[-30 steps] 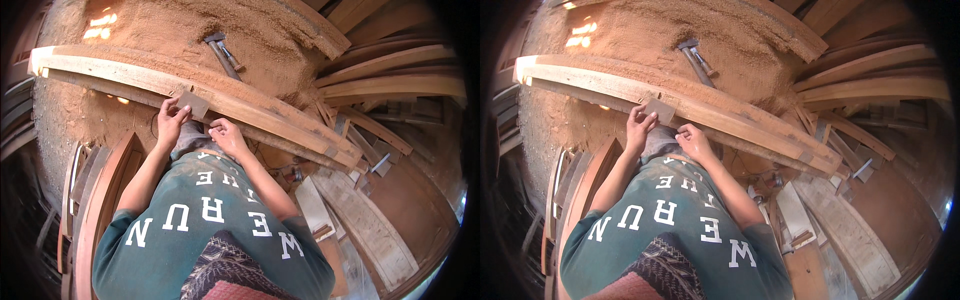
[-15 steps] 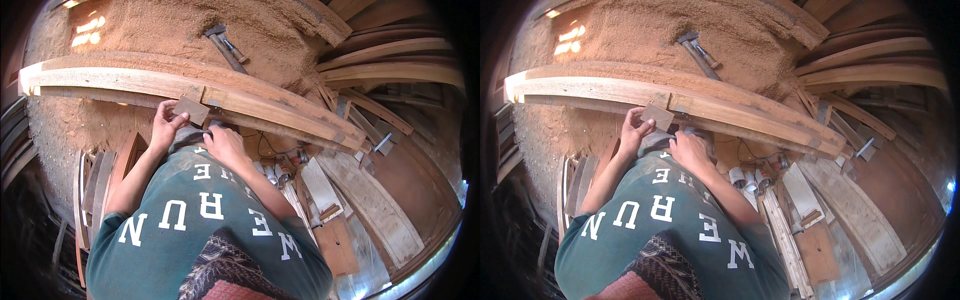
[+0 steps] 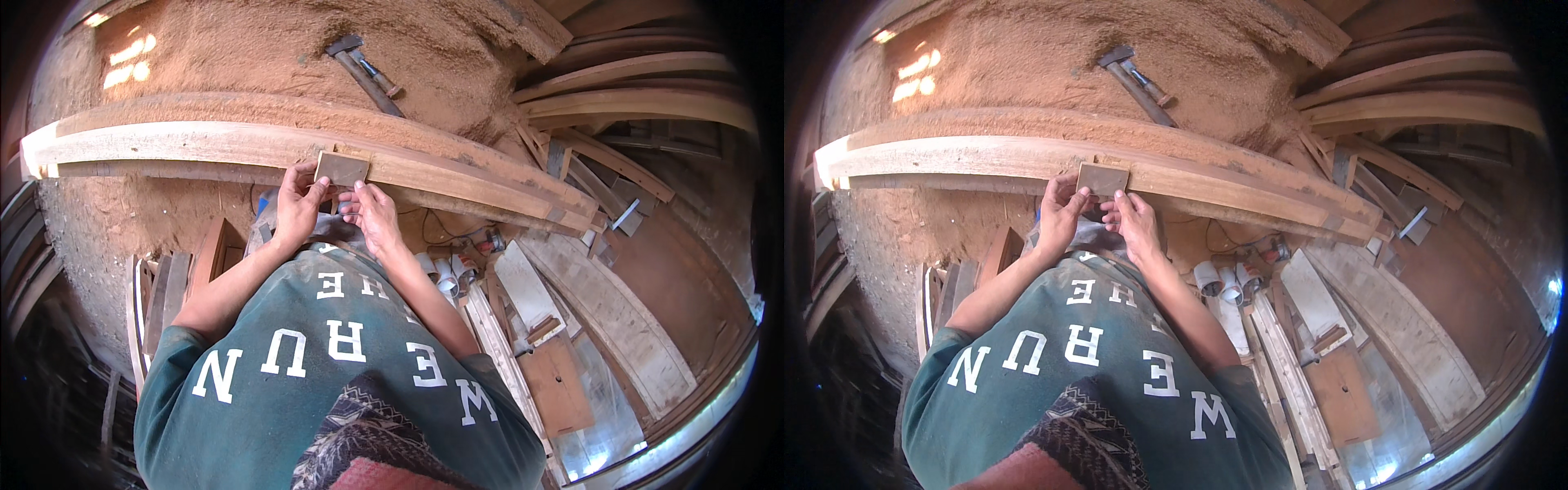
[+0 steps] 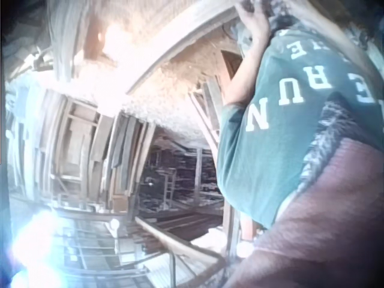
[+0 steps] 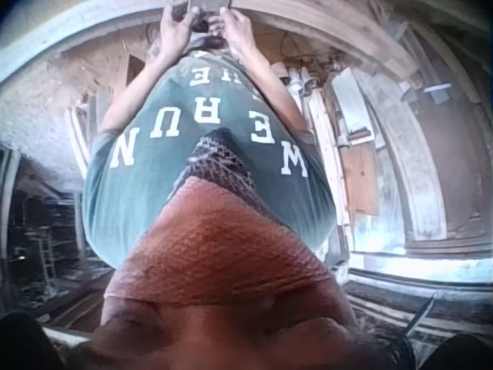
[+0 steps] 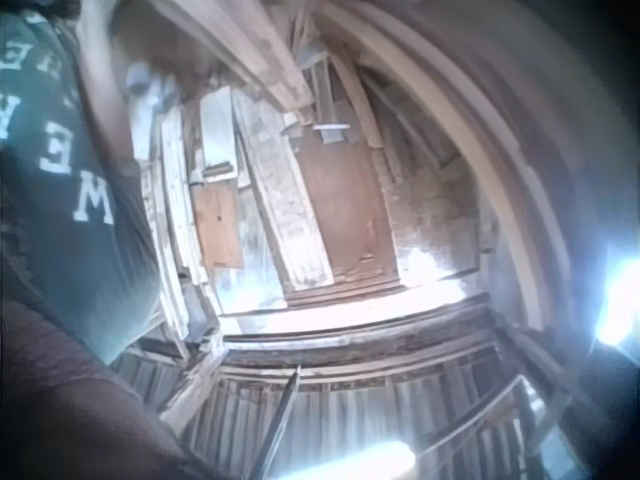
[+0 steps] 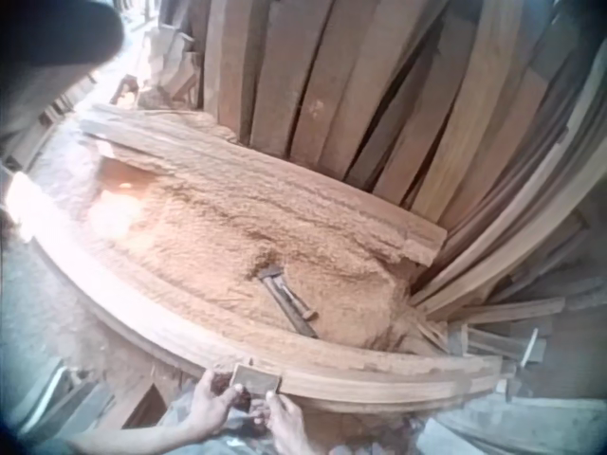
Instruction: The person marks a small wood block with a pencil, uses a hand saw to cut a wooden beam, and shapes the wood block using a small axe and a chisel on a workbench.
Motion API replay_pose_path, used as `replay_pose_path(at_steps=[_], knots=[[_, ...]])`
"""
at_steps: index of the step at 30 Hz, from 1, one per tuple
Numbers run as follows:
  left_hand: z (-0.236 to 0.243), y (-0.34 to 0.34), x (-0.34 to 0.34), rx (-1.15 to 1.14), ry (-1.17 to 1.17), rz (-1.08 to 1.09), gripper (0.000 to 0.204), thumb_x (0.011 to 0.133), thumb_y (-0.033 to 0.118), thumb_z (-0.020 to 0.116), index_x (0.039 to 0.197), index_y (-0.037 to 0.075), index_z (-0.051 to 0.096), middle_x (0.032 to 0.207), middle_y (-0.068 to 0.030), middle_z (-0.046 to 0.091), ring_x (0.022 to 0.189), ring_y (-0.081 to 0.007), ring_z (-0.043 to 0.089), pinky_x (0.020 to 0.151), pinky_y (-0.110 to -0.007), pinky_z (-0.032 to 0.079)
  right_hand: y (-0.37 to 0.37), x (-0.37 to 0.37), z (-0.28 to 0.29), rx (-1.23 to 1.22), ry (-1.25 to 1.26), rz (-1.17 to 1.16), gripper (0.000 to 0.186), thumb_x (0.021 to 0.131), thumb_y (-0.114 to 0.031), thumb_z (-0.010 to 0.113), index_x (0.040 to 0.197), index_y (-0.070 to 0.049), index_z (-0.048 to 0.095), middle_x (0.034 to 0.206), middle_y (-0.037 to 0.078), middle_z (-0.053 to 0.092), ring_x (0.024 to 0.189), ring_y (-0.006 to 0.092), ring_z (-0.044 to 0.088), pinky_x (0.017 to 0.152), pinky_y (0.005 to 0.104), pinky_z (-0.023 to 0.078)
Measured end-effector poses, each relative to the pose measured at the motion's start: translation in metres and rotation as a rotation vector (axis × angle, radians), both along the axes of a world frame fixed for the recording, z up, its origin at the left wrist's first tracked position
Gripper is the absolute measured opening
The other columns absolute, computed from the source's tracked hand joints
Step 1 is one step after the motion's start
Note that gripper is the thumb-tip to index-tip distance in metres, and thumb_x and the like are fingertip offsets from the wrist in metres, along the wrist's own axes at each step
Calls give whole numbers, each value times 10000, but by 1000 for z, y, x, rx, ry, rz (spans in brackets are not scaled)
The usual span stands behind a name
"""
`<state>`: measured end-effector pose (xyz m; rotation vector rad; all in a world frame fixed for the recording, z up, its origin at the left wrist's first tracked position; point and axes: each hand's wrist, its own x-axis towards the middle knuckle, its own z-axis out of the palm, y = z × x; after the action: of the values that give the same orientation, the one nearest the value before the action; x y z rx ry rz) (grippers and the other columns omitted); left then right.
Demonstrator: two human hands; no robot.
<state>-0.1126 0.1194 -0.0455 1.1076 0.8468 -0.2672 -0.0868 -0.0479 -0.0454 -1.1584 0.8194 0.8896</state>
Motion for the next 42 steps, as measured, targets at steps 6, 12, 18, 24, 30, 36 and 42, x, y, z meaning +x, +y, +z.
replay_pose_path(at_steps=[6, 12, 18, 24, 30, 36, 42], knots=[[-7, -3, -1, -11, -25, 4, 348, 1070, 113, 652, 1382, 4, 544, 1191, -166, 704, 997, -204, 727, 850, -323, 611, 2, 3, 1, 14, 8, -98, 338, 1065, -361, 678, 1135, -31, 663, 983, 87, 725, 749, 117, 664, 654, 262, 551], [-7, -4, 1, 17, -19, 10, 348, 1061, 78, 655, 1387, 1, 559, 1131, -149, 736, 977, -179, 732, 814, -304, 600, -3, 6, -3, -3, 5, -86, 353, 1053, -365, 698, 1159, -29, 675, 948, 73, 733, 729, 106, 660, 660, 252, 550], [-6, -6, 2, 13, 14, 35, 321, 1056, 75, 664, 1357, -7, 591, 1125, -136, 744, 974, -175, 732, 821, -303, 599, -4, 7, -4, -1, -3, -84, 360, 1057, -358, 692, 1151, -11, 678, 935, 78, 735, 725, 100, 658, 653, 246, 543], [-6, -8, 5, 26, 29, 59, 303, 1043, 57, 679, 1328, -20, 609, 1049, -119, 754, 924, -149, 713, 782, -292, 575, -12, 15, 7, 2, 67, -23, 360, 1077, -353, 658, 1151, -2, 682, 933, 80, 737, 718, 95, 650, 633, 240, 534], [-7, -9, 5, -2, 36, 96, 293, 1033, 48, 693, 1307, -26, 618, 1013, -105, 754, 879, -130, 692, 754, -281, 553, -27, 22, 22, -28, 42, 190, 337, 1083, -309, 644, 1214, 1, 656, 998, 91, 747, 735, 96, 647, 641, 243, 532], [-2, -7, 9, 3, 52, 83, 289, 1033, 52, 692, 1303, -24, 622, 1031, -113, 756, 906, -143, 712, 785, -291, 574, -16, 30, 9, 77, 120, 37, 334, 1077, -339, 659, 1160, -17, 631, 1041, 115, 736, 774, 112, 656, 680, 258, 529], [-3, -7, 7, -6, 43, 76, 287, 1038, 55, 685, 1307, -22, 620, 1050, -118, 755, 925, -157, 725, 792, -297, 580, -16, 27, 8, 44, 132, 97, 320, 1077, -313, 656, 1183, -13, 636, 1021, 104, 739, 776, 107, 651, 674, 254, 524]])
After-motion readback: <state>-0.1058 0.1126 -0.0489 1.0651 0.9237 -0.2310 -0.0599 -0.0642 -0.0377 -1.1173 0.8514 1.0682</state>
